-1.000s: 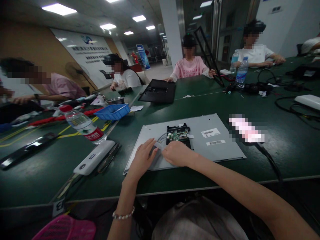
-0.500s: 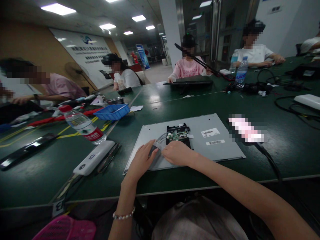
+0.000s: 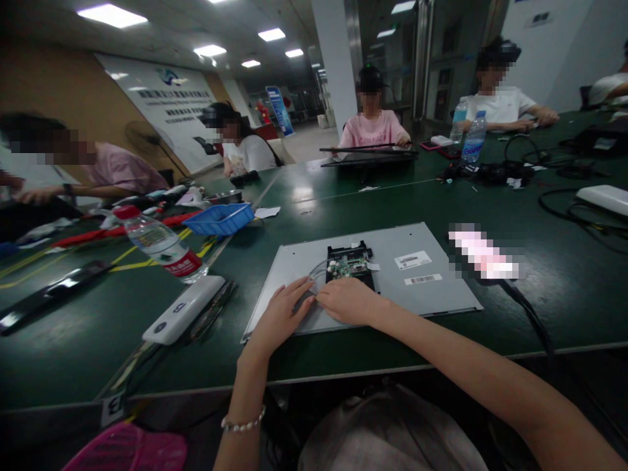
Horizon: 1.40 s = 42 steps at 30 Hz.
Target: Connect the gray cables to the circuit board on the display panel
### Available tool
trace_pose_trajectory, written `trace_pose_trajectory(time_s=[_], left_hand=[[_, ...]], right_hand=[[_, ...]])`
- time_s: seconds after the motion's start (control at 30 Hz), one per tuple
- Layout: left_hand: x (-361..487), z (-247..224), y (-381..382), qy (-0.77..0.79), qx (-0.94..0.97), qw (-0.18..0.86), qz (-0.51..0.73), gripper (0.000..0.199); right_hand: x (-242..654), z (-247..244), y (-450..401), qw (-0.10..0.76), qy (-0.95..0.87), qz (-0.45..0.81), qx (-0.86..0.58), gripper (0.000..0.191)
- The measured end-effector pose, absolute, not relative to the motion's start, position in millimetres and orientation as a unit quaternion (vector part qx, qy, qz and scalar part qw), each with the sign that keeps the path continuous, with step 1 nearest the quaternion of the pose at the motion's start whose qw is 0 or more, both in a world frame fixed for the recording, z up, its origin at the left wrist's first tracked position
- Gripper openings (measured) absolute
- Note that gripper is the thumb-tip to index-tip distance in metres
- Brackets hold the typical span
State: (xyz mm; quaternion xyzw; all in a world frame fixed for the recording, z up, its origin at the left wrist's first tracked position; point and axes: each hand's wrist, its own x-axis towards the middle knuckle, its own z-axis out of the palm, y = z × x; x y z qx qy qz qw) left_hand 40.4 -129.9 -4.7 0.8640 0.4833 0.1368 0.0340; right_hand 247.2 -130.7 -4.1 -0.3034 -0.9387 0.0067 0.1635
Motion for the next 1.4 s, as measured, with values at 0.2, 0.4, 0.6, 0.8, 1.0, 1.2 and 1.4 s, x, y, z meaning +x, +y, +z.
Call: trace_pose_trajectory(time_s=[0.2,0.4,0.6,0.8,1.0,1.2,1.4], left_hand=[[39.1,-4.3,-127.8,0.495,0.853,0.026,0.164,0.037],[36.8,-7.8,-126.4,0.499,0.847,0.012,0.18,0.044],[35.1,-11.2,-126.4,0.489,0.853,0.022,0.181,0.04],[37.0,-5.6,-127.4,0.469,0.856,0.02,0.218,0.03],[42.7,5.2,-130.3,0.438,0.872,0.03,0.217,0.022],[46.3,11.3,-138.7,0.384,0.908,0.057,0.161,0.028],[44.4,6.3,-135.1,0.411,0.9,0.042,0.14,0.031]], right_hand=[[248.1,-2.7,-130.3,0.165,-0.938,0.018,-0.305,0.023],[248.6,-3.8,-129.2,0.166,-0.937,0.025,-0.305,0.024],[248.4,-5.7,-129.7,0.192,-0.934,0.021,-0.302,0.024],[248.5,-7.1,-129.2,0.214,-0.929,0.004,-0.302,0.024],[250.0,-3.2,-130.2,0.257,-0.912,0.017,-0.319,0.028],[250.9,-4.0,-128.8,0.303,-0.881,0.045,-0.361,0.025],[251.6,-6.3,-126.1,0.305,-0.874,0.059,-0.374,0.024]])
